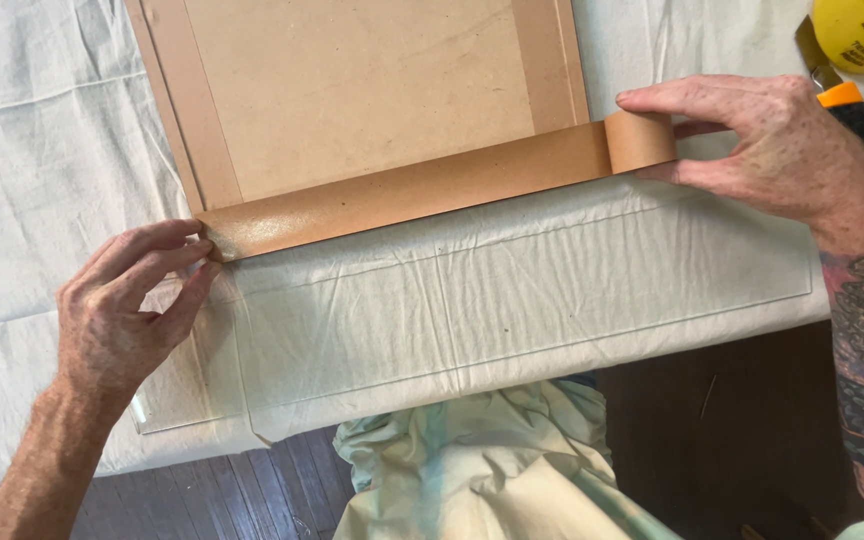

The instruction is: Applying a decorative or protective strip to the back of a picture frame using a brush and adhesive.

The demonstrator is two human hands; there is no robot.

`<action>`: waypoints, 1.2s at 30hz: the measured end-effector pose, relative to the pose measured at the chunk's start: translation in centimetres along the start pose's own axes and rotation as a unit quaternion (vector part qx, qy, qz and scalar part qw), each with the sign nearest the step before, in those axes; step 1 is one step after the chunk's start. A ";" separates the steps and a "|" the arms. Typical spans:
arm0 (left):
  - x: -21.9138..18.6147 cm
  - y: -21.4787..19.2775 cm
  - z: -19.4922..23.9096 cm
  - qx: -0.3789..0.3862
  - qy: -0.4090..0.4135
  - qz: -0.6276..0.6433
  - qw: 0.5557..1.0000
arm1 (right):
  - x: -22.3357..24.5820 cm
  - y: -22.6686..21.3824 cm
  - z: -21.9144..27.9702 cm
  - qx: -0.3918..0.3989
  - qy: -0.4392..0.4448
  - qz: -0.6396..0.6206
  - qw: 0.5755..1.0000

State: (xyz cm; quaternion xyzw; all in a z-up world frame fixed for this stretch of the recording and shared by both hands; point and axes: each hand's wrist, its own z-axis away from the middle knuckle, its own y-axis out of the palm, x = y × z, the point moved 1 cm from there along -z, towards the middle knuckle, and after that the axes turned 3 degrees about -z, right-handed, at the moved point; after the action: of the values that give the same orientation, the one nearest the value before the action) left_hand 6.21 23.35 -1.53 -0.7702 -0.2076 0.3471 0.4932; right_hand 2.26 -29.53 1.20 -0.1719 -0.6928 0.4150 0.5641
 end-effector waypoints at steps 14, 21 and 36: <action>0.1 0.0 -0.2 -0.004 0.010 0.028 1.000 | 0.8 1.3 -0.7 0.026 -0.028 0.129 0.991; -1.1 -0.9 -2.9 0.036 0.103 -0.099 0.989 | 0.9 1.2 -0.6 0.022 -0.018 0.081 0.996; -17.8 18.3 -19.8 0.055 0.085 -0.122 0.987 | 0.2 3.7 1.8 -0.129 0.033 0.009 0.991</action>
State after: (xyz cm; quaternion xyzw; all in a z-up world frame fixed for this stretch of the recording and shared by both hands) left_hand 8.44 -8.42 -6.81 -0.7378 -0.2379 0.2283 0.5891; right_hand -0.29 -27.88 -1.52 -0.2628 -0.7204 0.3209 0.5558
